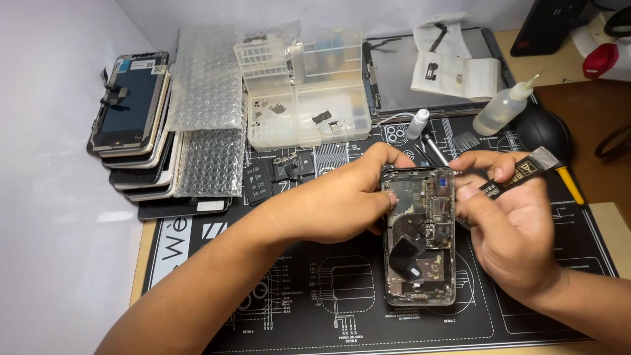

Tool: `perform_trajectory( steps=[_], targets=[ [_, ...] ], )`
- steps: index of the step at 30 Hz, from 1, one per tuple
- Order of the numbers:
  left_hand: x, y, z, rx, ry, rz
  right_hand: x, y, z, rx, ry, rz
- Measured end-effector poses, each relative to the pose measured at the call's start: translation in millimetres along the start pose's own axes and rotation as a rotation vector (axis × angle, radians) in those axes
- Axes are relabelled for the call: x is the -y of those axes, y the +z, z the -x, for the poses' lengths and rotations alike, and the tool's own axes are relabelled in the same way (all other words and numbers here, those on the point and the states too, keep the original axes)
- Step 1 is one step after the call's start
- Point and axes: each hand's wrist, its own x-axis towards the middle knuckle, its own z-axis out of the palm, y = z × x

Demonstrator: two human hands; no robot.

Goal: Disassembling a mobile phone by removing internal components from the frame using precision tools.

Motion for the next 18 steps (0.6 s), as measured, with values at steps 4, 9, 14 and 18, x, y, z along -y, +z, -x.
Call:
perform_trajectory(
  steps=[4,9,14,18],
  targets=[
    [5.7,-7.4,-4.4,0.051,0.001,0.087,-6.4,-7.3,1.8,-0.022,0.055,0.077],
    [-4.7,-15.5,3.4,0.029,-0.121,0.047,-10.4,-9.6,4.1,0.123,0.162,0.091],
    [-17.2,-14.0,25.6,-0.238,0.099,-0.353,2.9,2.6,11.7,0.189,0.109,0.105],
    [-12.3,1.4,29.0,-0.589,0.567,-0.741,5.7,7.7,18.2,0.269,-0.01,0.165]
  ],
)
